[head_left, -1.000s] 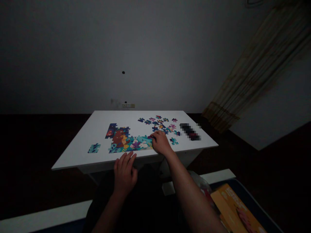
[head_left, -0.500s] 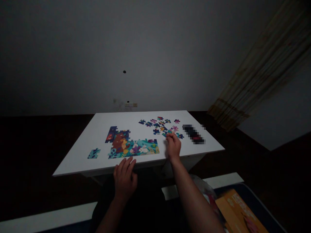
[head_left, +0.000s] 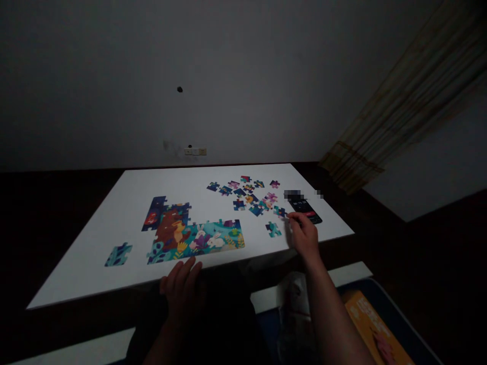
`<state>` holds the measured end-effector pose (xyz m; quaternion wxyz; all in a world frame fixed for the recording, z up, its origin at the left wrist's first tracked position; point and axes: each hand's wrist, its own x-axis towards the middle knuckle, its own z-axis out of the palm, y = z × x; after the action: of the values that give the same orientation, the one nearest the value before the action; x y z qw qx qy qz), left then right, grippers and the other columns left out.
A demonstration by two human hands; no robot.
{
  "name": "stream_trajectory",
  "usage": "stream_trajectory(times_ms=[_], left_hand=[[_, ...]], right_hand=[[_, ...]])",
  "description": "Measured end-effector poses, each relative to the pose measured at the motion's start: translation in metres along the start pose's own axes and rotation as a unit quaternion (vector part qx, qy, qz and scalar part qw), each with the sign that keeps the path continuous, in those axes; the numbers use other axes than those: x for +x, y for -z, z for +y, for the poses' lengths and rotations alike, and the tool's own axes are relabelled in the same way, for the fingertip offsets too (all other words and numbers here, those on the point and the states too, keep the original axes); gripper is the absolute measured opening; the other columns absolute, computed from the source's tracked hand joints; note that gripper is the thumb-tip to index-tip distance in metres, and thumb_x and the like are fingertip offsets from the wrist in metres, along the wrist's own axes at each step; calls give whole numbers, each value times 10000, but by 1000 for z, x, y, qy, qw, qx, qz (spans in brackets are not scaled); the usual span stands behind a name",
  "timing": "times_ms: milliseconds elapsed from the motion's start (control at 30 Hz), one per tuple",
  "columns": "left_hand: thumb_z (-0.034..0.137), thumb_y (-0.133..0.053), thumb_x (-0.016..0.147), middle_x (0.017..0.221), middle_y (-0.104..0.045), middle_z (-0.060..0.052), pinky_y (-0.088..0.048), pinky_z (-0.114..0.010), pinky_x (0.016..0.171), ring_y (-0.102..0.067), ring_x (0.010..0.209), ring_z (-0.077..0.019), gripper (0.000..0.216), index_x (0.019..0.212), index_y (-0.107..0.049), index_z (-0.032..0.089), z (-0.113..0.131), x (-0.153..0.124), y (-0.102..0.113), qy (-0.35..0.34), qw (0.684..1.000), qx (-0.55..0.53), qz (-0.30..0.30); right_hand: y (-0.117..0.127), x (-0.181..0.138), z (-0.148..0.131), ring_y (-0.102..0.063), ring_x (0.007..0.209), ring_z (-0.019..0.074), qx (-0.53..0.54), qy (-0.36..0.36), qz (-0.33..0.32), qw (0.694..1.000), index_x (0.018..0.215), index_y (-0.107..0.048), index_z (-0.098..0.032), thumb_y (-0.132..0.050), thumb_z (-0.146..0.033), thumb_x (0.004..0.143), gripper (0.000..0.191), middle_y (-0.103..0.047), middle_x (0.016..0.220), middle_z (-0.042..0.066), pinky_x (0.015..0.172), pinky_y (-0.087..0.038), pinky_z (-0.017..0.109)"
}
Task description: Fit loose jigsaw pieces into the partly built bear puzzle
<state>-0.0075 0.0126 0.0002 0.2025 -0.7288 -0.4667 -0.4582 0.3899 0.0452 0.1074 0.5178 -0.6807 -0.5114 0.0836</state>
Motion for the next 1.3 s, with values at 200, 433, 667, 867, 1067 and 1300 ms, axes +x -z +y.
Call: stream_trajectory(times_ms=[200,433,667,867,1067,1300], left_hand=[[205,-763,890,1141,-750,-84,-251,-488,1240,-592,1222,-290,428,1303,-669,264,-1,1,-8,-17,999,3,27],[216,-786,876,1131,-738,-84,-221,-489,1246,-573,1201,-275,351,1211,-687,252,-3,-2,-10,-21,999,5,32],[214,-798,865,1120,-731,-57,-226,-506,1221,-577,1179,-275,345,1178,-678,297,1,-2,-10,2,999,8,33],[215,-800,841,1158,-730,-54,-217,-516,1231,-576,1232,-286,454,1260,-670,331,-3,-10,-12,-3,1000,8,30],[240,-783,871,1133,-718,-59,-208,-501,1253,-570,1227,-275,395,1240,-663,314,-3,-10,-13,-2,1000,12,26],[255,-789,857,1174,-728,-65,-181,-486,1265,-554,1283,-283,441,1276,-660,314,-7,-15,-15,-32,999,24,31]], right_hand=[[-5,-8,-10,-710,1002,277,-28,37,-64,997,1026,-761,-241,-546,-325,980,236,-781,1055,68,898,-517,398],[-5,-6,-13,-708,1034,276,-79,61,-119,988,1090,-747,-237,-520,-237,934,275,-755,1088,68,921,-525,407],[-9,-8,-16,-697,1099,282,-149,81,-120,978,1119,-739,-239,-516,-205,901,314,-740,1150,84,975,-525,414],[-10,-7,-18,-697,1098,288,-167,82,-123,975,1113,-737,-245,-521,-204,902,304,-744,1141,86,954,-521,415],[-11,-8,-18,-702,1081,283,-184,90,-121,971,1093,-741,-242,-536,-239,940,256,-747,1124,80,943,-518,410],[-12,-9,-19,-708,1070,286,-194,84,-112,971,1087,-750,-245,-543,-322,979,246,-752,1119,79,894,-516,405]])
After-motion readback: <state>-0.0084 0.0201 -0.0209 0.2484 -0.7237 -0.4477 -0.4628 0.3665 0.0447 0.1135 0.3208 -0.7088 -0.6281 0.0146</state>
